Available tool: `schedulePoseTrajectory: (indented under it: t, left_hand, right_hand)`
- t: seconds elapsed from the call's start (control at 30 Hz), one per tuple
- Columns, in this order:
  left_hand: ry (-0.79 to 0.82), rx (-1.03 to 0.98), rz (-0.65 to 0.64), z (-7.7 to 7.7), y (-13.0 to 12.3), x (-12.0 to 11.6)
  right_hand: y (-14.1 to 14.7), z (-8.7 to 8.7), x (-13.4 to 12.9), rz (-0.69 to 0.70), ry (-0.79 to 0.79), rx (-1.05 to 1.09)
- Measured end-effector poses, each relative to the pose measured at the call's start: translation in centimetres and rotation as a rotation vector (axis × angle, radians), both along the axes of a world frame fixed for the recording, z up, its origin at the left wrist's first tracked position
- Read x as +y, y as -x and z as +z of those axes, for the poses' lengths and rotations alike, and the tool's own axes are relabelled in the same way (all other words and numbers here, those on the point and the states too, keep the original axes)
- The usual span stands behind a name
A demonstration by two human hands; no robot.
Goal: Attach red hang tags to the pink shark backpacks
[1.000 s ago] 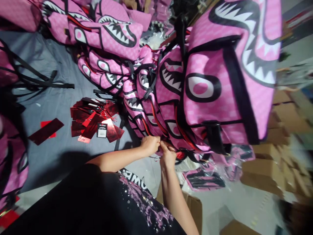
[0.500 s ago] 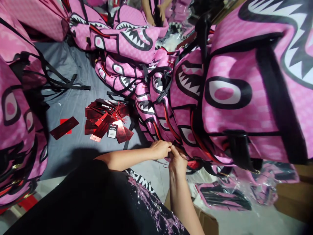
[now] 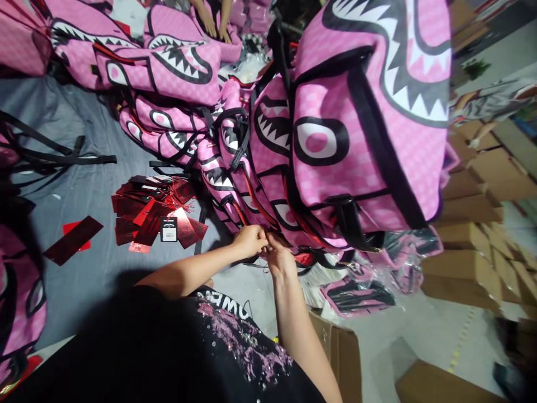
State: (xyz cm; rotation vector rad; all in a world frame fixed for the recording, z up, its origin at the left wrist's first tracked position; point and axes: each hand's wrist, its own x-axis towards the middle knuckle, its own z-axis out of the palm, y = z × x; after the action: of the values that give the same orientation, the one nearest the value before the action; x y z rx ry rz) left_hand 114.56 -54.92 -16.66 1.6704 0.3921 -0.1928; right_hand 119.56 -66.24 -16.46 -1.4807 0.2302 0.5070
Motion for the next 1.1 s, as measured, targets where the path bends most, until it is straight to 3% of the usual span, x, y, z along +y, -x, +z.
schedulePoseTrajectory:
  t: [0.17, 0.3, 0.43, 0.6, 0.73, 0.87, 1.1]
  left_hand:
    - [0.023, 0.001, 0.003, 0.6, 0.4, 0.0]
    - [-0.083, 0.048, 0.126, 1.6, 0.6, 0.2]
    - [-0.075, 0.042, 0.051, 1.9, 0.8, 0.4]
    - [-0.156, 0.036, 0.092, 2.1, 0.9, 0.5]
    - [-0.123, 0.025, -0.019, 2.2, 0.8, 0.6]
    - [-0.239, 0.047, 0.061, 2.3, 0.8, 0.6]
    - [-0.296, 0.029, 0.014, 1.9, 0.6, 0.6]
  right_hand:
    - [0.1, 0.1, 0.1, -0.051, -0.016, 0.023]
    - [0.2, -0.4, 0.4, -0.119, -0.011, 0.007]
    - [0.6, -0.8, 0.7, -0.106, -0.022, -0.081]
    - [0.9, -0.8, 0.8, -0.124, -0.038, -0.125]
    - [0.9, -0.8, 0.8, -0.128, -0.044, -0.142]
    - [1.1, -1.0, 0.8, -0.206, -0.037, -0.130]
    - [1.1, -1.6, 0.7, -0.220, 0.014, -0.141]
